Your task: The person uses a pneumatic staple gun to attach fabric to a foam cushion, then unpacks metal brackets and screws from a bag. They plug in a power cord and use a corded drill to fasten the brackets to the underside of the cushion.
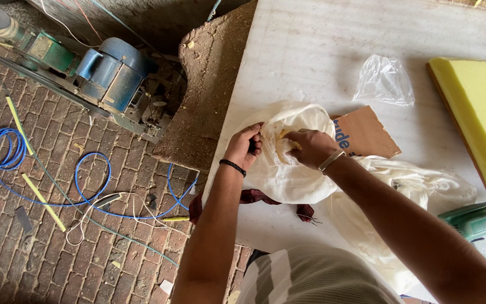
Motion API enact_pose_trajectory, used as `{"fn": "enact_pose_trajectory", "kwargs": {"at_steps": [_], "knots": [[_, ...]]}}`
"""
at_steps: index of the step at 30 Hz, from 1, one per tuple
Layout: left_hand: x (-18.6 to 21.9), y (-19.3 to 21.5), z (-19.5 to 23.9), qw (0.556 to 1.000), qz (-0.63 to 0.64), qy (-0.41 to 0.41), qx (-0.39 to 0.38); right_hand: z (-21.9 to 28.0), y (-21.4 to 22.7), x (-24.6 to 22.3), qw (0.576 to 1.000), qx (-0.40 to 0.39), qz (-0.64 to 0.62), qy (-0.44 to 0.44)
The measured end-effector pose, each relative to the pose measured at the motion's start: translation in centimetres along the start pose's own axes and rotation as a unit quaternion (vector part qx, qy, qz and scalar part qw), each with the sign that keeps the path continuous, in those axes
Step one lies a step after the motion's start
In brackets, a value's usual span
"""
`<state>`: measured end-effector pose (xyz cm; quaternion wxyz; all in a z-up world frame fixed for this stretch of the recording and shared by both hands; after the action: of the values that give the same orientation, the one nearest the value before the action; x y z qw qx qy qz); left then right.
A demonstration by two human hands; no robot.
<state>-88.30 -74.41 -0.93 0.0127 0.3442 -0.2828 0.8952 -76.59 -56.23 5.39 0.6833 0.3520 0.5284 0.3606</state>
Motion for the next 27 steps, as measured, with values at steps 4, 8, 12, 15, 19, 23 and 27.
{"fn": "enact_pose_trajectory", "kwargs": {"at_steps": [4,8,12,15,19,23,27], "knots": [[-0.6,1.0,0.6,0.996,0.078,-0.028,0.042,3.2,1.6,0.9,0.983,0.112,-0.141,-0.044],[-0.5,1.6,3.3,0.979,0.194,-0.053,0.040,7.9,4.3,2.2,0.944,0.139,-0.268,-0.132],[-1.1,-0.1,7.6,0.967,0.240,-0.074,0.046,13.2,6.2,2.1,0.906,0.212,-0.358,-0.076],[-2.8,-1.9,10.2,0.983,0.181,-0.036,-0.005,16.7,7.6,0.8,0.899,0.213,-0.375,0.076],[-7.2,-3.0,11.9,0.984,0.158,0.011,-0.079,19.6,8.9,-1.6,0.929,0.181,-0.256,0.195],[-11.3,-2.2,12.1,0.972,0.136,-0.076,-0.178,19.6,7.8,-4.4,0.955,0.162,-0.099,0.226],[-12.9,-0.4,12.0,0.981,-0.121,-0.111,-0.105,19.1,6.6,-7.0,0.948,0.117,0.000,0.297]]}}
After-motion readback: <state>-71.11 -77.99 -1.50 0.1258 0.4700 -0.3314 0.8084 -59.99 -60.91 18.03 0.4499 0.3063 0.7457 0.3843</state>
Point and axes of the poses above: each hand's wrist, its own z-axis away from the middle knuckle, its own y-axis out of the back of the hand, x = y × z, the point moved 2 cm from there along -z, towards the middle knuckle, and after that the axes turned 2 degrees about -y, right-handed, at the moved point
